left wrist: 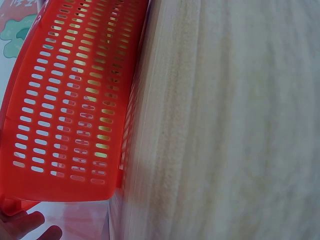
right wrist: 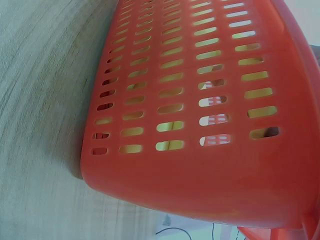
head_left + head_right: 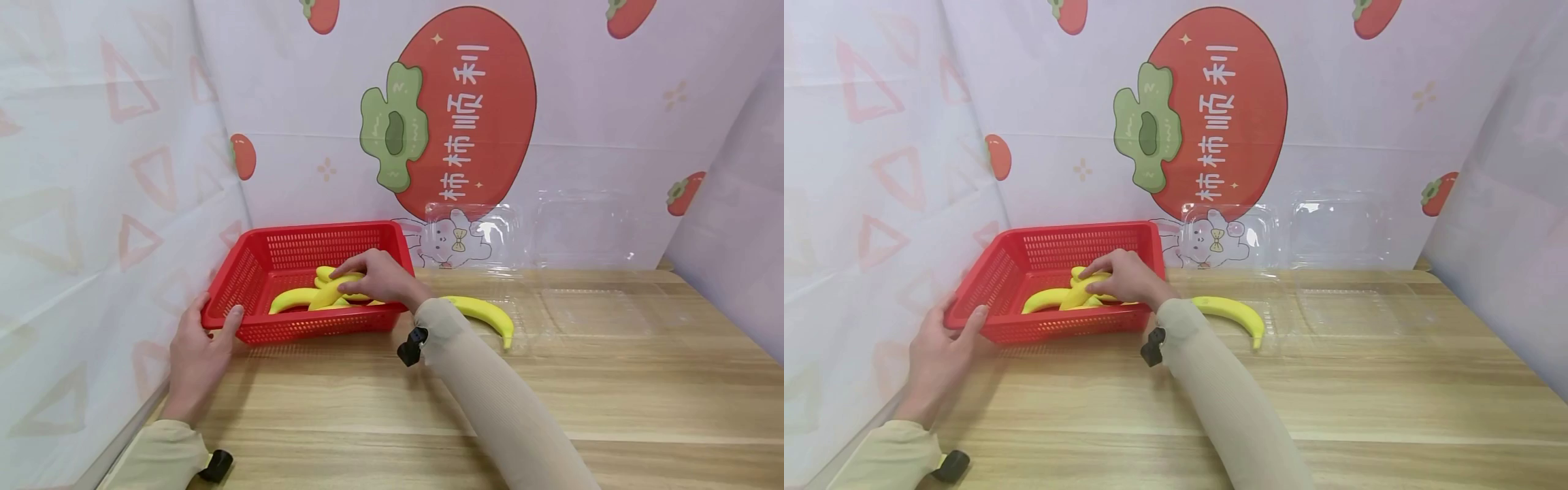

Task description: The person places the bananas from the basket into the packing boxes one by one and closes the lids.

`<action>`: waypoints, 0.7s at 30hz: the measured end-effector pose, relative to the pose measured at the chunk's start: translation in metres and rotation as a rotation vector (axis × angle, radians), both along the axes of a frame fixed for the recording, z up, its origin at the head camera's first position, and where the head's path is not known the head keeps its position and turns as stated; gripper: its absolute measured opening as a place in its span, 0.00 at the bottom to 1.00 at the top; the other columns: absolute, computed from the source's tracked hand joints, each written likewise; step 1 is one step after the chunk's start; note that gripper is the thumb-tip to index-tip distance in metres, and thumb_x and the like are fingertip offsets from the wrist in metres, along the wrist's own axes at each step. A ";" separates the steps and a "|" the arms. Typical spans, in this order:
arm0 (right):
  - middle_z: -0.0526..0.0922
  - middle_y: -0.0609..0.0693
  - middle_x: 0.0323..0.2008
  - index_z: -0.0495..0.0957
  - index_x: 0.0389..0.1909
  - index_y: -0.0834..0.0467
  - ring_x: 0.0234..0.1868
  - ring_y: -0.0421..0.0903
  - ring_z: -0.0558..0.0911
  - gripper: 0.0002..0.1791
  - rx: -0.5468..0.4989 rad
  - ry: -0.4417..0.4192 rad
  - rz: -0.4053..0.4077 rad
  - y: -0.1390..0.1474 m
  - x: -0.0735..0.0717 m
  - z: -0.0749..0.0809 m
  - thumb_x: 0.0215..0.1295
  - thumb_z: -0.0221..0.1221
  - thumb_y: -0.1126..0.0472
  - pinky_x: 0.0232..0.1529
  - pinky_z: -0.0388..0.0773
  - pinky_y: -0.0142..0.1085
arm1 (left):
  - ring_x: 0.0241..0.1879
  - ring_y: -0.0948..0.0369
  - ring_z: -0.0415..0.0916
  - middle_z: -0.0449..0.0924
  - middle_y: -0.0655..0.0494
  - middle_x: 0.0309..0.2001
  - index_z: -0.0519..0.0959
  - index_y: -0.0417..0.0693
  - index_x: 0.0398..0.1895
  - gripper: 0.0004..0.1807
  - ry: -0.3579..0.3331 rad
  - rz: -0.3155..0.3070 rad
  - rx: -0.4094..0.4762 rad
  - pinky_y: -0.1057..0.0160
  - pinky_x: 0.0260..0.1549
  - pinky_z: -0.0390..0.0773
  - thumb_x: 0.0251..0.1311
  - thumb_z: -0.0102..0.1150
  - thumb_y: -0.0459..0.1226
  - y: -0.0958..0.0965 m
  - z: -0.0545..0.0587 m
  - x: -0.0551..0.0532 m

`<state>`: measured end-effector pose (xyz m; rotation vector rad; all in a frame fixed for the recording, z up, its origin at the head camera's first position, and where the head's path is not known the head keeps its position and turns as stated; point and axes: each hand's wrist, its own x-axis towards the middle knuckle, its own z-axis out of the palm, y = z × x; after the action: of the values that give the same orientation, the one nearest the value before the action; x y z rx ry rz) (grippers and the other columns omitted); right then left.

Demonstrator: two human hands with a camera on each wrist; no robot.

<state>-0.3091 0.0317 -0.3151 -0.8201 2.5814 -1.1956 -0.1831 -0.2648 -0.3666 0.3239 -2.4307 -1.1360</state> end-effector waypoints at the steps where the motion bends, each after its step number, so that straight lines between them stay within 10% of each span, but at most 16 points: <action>1: 0.87 0.45 0.59 0.89 0.58 0.42 0.57 0.45 0.81 0.17 -0.020 0.010 -0.013 0.000 0.001 0.000 0.69 0.71 0.54 0.51 0.87 0.32 | 0.70 0.36 0.69 0.66 0.32 0.76 0.54 0.43 0.85 0.44 -0.004 -0.001 0.002 0.33 0.71 0.70 0.76 0.55 0.55 0.000 -0.001 0.000; 21: 0.89 0.48 0.55 0.87 0.62 0.48 0.49 0.47 0.85 0.20 -0.328 0.154 -0.191 0.024 0.025 -0.009 0.71 0.69 0.53 0.51 0.88 0.34 | 0.70 0.36 0.69 0.66 0.31 0.76 0.54 0.42 0.85 0.45 -0.004 -0.004 -0.003 0.32 0.71 0.70 0.76 0.55 0.55 -0.002 -0.002 -0.002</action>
<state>-0.2844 0.0561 -0.3237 -0.7630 2.6737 -1.7094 -0.1850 -0.2666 -0.3682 0.3216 -2.4372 -1.1347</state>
